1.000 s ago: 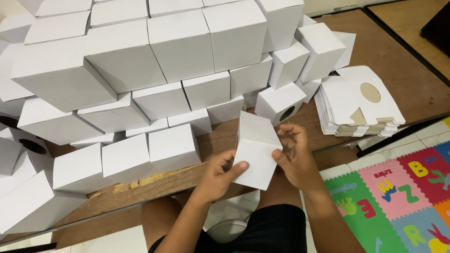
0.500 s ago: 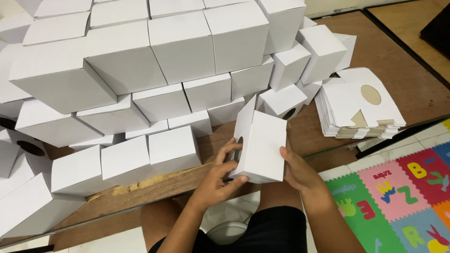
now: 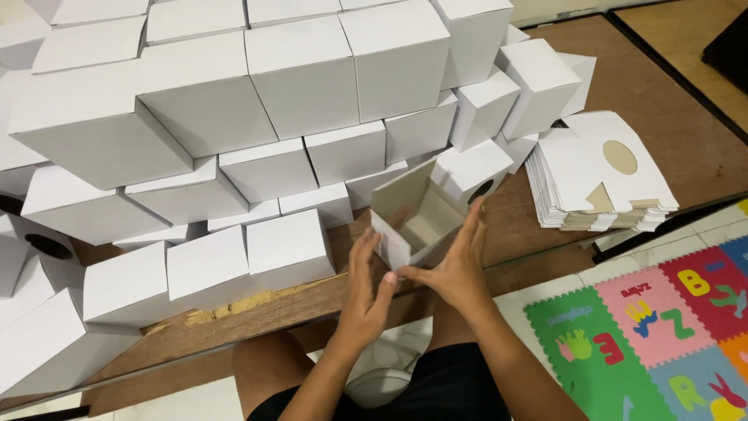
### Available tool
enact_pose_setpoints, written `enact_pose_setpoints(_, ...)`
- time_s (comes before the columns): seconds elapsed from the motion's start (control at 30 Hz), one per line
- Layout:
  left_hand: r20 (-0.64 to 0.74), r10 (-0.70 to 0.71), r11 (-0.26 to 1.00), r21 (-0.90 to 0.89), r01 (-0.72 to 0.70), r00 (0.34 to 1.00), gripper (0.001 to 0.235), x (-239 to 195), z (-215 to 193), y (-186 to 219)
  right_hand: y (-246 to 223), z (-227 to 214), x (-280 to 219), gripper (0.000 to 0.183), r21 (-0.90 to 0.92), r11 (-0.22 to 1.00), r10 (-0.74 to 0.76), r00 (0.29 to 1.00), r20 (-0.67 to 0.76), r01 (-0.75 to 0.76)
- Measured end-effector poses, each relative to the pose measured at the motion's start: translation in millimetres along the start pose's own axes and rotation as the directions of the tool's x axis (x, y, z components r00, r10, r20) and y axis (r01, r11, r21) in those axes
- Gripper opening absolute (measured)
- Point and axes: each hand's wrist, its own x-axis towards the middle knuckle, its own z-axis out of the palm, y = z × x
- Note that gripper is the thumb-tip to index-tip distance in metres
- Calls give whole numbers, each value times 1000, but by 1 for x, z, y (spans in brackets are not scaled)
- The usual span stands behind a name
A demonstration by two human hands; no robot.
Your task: The person assembles white cardboard boxes by folding the flat pieces into shape and tucking the flaps to secure them. They repeatedly pick up a flat piece, fold it into a cube, and place the finished box onto a growing stack.
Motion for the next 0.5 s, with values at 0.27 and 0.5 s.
enact_pose_setpoints(0.27,36,-44,992,118,39,998,51,19,-8,7,5,-5,-3,87,123,986,-122,987,100,110)
enact_pose_setpoints(0.5,3,-129,985,112,128,992,41,30,-8,8,8,-18,0,49,188,975,-147,978,151,117)
